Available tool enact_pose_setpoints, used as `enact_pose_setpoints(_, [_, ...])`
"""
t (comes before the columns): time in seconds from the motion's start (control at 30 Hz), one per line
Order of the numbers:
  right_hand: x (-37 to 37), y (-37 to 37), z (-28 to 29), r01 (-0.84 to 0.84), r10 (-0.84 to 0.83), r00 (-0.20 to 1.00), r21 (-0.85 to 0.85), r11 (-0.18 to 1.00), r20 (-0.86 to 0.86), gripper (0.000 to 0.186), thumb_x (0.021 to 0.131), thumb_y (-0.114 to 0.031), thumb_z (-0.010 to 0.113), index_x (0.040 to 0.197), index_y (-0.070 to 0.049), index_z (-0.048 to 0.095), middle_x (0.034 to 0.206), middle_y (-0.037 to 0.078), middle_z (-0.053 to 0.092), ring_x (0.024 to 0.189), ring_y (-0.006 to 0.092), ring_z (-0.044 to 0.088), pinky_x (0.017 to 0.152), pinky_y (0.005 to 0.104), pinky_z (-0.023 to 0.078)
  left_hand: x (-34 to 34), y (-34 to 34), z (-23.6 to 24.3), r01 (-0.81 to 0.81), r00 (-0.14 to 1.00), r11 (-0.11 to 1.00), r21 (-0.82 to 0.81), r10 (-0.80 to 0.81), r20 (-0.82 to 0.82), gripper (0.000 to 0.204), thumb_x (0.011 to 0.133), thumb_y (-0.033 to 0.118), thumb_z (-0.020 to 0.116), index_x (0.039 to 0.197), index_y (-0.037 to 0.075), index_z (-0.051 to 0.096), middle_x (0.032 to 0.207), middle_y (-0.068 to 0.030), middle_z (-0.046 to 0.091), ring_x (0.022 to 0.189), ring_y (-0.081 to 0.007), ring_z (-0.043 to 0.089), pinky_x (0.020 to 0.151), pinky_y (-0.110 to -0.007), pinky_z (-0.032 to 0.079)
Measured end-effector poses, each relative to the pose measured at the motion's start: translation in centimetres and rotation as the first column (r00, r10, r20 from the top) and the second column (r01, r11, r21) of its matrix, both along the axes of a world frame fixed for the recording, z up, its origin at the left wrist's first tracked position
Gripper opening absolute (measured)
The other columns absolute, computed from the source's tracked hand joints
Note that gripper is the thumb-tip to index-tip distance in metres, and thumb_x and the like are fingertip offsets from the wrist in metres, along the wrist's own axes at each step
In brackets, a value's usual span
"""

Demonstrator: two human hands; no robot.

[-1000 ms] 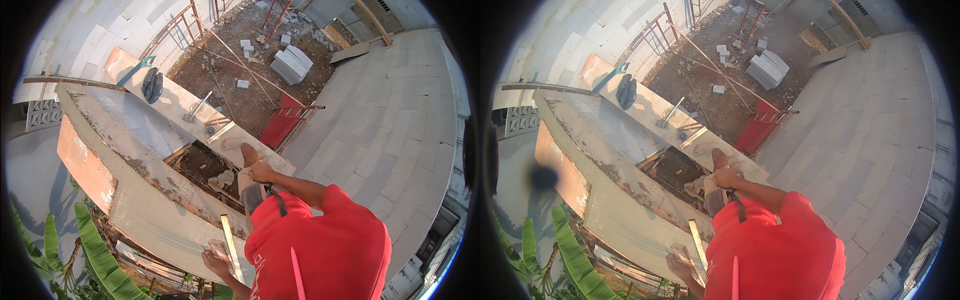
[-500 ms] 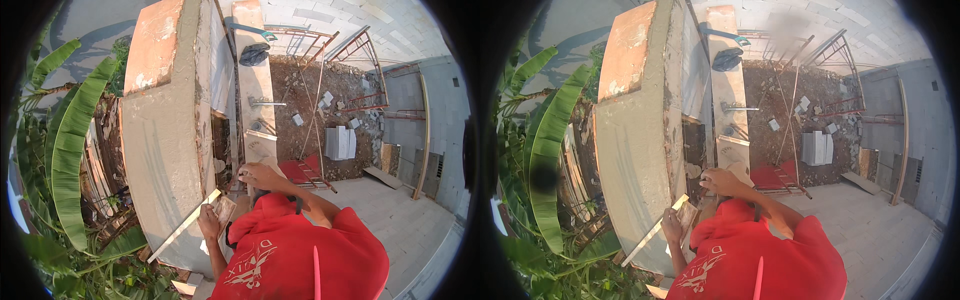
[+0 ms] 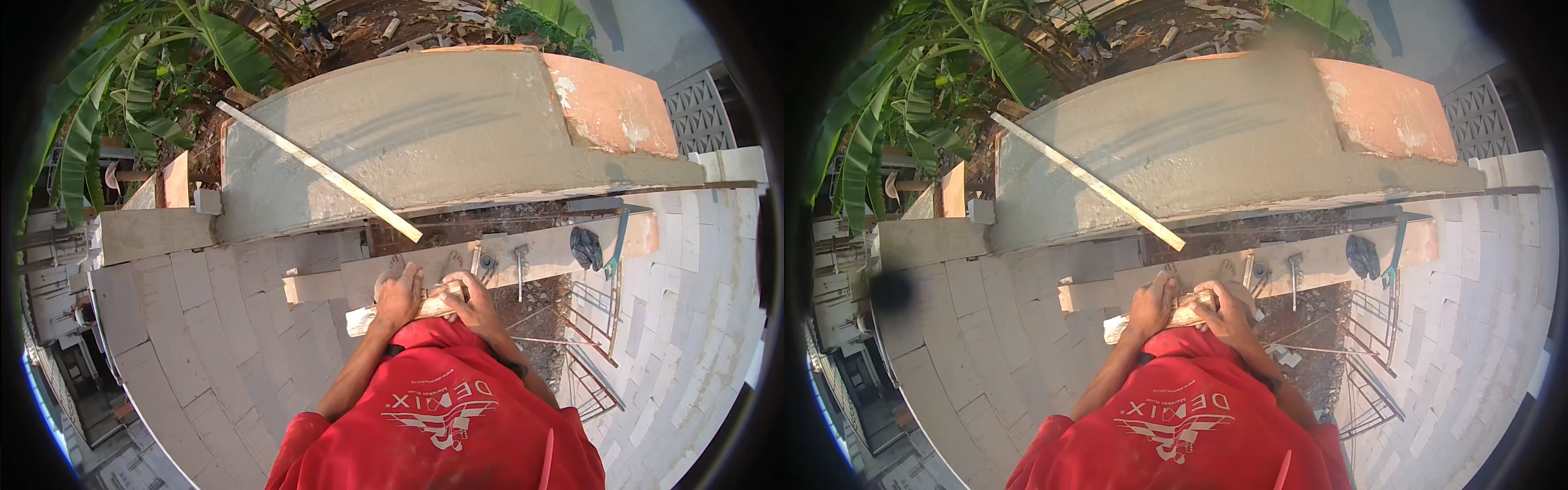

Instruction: The person installs wooden planks on a curved wall using a hammer and nails. They position the planks, hammer nails into the wall, and adjust the wood to fit the structure.

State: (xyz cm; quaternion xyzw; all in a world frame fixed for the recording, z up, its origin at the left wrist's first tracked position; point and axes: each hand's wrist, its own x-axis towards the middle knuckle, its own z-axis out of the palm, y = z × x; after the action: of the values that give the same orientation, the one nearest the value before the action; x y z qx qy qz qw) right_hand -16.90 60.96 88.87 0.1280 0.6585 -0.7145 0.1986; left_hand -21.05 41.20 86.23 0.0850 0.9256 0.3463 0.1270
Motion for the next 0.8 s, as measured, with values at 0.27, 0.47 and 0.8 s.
enact_pose_setpoints(0.27, [-4.1,-3.8,1.8,-0.347,0.349,0.934,0.046,0.937,-0.070,0.033,0.096,-0.016,0.070,0.120,0.001,0.054,0.094,0.014,0.068,0.063,0.0159,0.070,0.051,0.0264,0.055,1.4,-3.5,-0.3,-0.385,0.917,0.923,0.028,0.385,-0.100,0.020,0.104,0.031,0.056,0.103,0.011,0.057,0.063,-0.0227,0.063,0.059,-0.0471,0.063,0.055,-0.059,0.048])
enact_pose_setpoints(0.47, [-6.8,-7.5,2.5,-0.498,0.507,0.854,0.098,0.862,-0.117,0.033,0.094,-0.013,0.070,0.119,0.002,0.055,0.097,0.013,0.066,0.062,0.0148,0.068,0.050,0.0258,0.055,0.6,-9.9,0.6,-0.670,0.669,0.716,0.197,0.697,-0.258,0.015,0.103,0.025,0.058,0.104,0.011,0.060,0.074,-0.0179,0.068,0.071,-0.0422,0.068,0.062,-0.052,0.053])
enact_pose_setpoints(0.8, [-12.5,-12.4,3.3,-0.414,0.545,0.769,0.390,0.823,-0.334,0.029,0.090,-0.009,0.070,0.115,-0.001,0.058,0.084,0.012,0.069,0.055,0.0145,0.065,0.045,0.0267,0.052,6.0,-26.9,3.4,-0.947,0.285,0.314,0.066,0.917,-0.278,0.026,0.103,0.034,0.055,0.106,0.010,0.065,0.074,-0.0169,0.071,0.075,-0.0414,0.070,0.071,-0.054,0.054])
